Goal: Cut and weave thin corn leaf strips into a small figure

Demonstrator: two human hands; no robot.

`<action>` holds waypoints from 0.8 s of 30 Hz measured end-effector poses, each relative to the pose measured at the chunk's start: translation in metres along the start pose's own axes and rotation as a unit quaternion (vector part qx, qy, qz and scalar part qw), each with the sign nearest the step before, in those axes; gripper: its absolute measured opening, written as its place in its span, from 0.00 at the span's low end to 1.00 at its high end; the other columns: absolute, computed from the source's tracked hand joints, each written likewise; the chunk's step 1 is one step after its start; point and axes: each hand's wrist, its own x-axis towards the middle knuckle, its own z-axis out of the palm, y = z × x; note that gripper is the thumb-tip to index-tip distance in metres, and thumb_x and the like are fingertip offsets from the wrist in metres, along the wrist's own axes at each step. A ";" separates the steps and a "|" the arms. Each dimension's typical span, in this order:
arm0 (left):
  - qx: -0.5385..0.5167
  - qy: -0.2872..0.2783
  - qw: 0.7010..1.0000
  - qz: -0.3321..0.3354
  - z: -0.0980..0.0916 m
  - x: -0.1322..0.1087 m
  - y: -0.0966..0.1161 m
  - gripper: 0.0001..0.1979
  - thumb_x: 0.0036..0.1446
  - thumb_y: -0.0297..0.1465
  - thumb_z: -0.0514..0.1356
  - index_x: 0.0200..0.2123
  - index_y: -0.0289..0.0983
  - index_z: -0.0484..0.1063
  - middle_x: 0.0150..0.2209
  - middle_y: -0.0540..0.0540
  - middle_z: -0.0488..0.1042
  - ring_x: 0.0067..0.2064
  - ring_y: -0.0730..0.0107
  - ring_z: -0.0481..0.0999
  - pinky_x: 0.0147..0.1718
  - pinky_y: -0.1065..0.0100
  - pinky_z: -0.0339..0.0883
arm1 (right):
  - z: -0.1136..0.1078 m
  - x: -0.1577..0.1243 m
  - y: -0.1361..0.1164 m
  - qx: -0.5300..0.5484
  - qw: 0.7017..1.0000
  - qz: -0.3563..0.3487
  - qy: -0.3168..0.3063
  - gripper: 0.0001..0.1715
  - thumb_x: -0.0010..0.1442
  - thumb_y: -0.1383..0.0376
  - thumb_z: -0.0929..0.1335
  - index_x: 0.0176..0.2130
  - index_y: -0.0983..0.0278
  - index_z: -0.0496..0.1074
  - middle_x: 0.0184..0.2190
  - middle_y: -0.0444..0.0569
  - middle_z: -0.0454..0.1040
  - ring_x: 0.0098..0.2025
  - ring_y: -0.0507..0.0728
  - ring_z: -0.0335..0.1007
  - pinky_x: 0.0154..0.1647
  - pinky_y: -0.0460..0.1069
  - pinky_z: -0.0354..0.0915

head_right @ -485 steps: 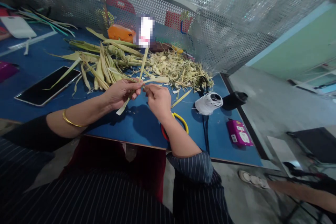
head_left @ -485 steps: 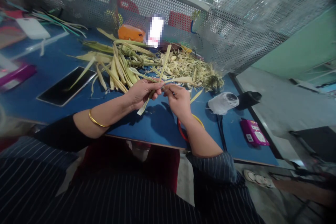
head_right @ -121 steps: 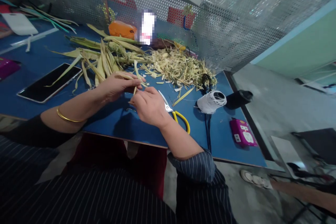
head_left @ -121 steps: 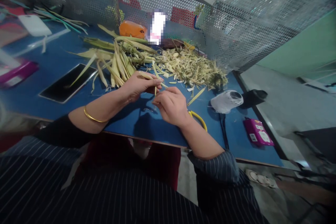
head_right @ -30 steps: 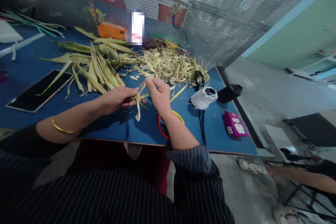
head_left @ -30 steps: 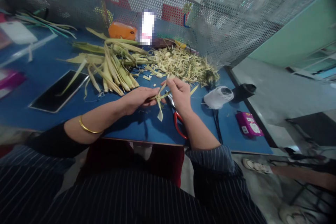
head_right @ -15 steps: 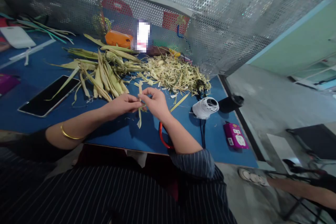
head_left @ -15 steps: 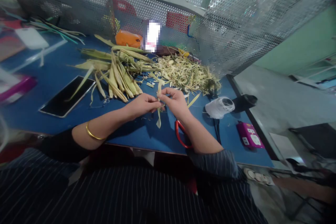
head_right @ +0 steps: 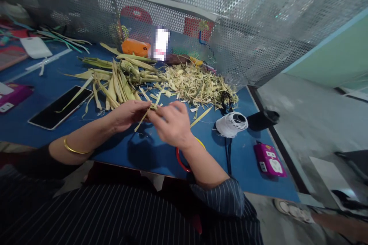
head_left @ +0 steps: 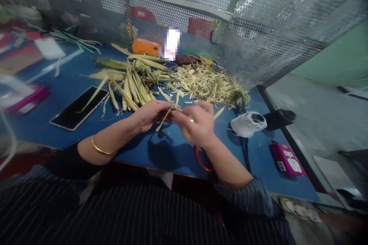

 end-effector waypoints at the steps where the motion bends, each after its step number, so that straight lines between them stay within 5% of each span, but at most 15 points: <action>1: -0.012 -0.008 1.000 0.005 -0.001 0.000 0.001 0.15 0.51 0.39 0.67 0.34 0.32 0.78 0.32 0.43 0.77 0.32 0.73 0.74 0.32 0.73 0.65 | 0.001 0.000 -0.004 -0.016 0.997 -0.060 -0.047 0.14 0.65 0.66 0.62 0.49 0.57 0.70 0.36 0.47 0.75 0.38 0.55 0.68 0.50 0.55 0.57; 5: -0.006 -0.003 1.000 0.016 -0.001 0.000 0.000 0.16 0.45 0.36 0.71 0.36 0.32 0.79 0.30 0.45 0.77 0.30 0.75 0.72 0.30 0.74 0.64 | 0.013 -0.001 -0.016 -0.089 0.978 -0.141 -0.125 0.15 0.67 0.69 0.58 0.46 0.63 0.70 0.34 0.49 0.73 0.40 0.57 0.65 0.50 0.56 0.59; 9: -0.016 0.032 0.999 0.024 0.005 0.000 -0.003 0.14 0.42 0.35 0.72 0.30 0.31 0.78 0.29 0.45 0.77 0.29 0.76 0.72 0.32 0.73 0.65 | 0.016 -0.003 -0.020 -0.077 0.984 -0.137 -0.088 0.12 0.67 0.69 0.59 0.36 0.63 0.70 0.28 0.46 0.70 0.36 0.56 0.64 0.51 0.54 0.60; 15: -0.023 0.068 0.997 0.033 0.007 0.000 -0.005 0.13 0.40 0.32 0.72 0.27 0.29 0.78 0.28 0.45 0.76 0.30 0.76 0.72 0.33 0.74 0.65 | 0.017 -0.006 -0.021 0.007 0.985 -0.149 -0.084 0.13 0.66 0.70 0.59 0.36 0.61 0.71 0.28 0.45 0.72 0.35 0.54 0.65 0.54 0.52 0.61; 18: -0.015 0.063 0.997 0.035 0.005 0.000 0.000 0.14 0.43 0.35 0.71 0.31 0.31 0.77 0.29 0.46 0.76 0.29 0.76 0.72 0.32 0.72 0.67 | 0.016 -0.006 -0.019 0.010 0.996 -0.082 -0.039 0.11 0.66 0.69 0.60 0.43 0.61 0.70 0.35 0.47 0.76 0.40 0.55 0.68 0.54 0.53 0.60; 21: 0.004 0.066 0.997 0.032 0.003 -0.001 0.005 0.14 0.45 0.37 0.70 0.30 0.32 0.76 0.28 0.47 0.74 0.29 0.75 0.73 0.32 0.71 0.68 | 0.013 -0.005 -0.013 -0.034 0.996 0.083 0.017 0.14 0.64 0.63 0.64 0.49 0.65 0.68 0.42 0.55 0.76 0.45 0.59 0.68 0.50 0.55 0.60; 24: 0.023 0.056 0.998 0.031 0.004 -0.002 0.005 0.14 0.46 0.36 0.69 0.31 0.33 0.74 0.26 0.49 0.71 0.27 0.76 0.71 0.28 0.72 0.66 | 0.012 -0.004 -0.008 -0.030 0.986 0.160 -0.046 0.10 0.66 0.60 0.63 0.39 0.64 0.69 0.34 0.52 0.75 0.39 0.58 0.68 0.46 0.54 0.59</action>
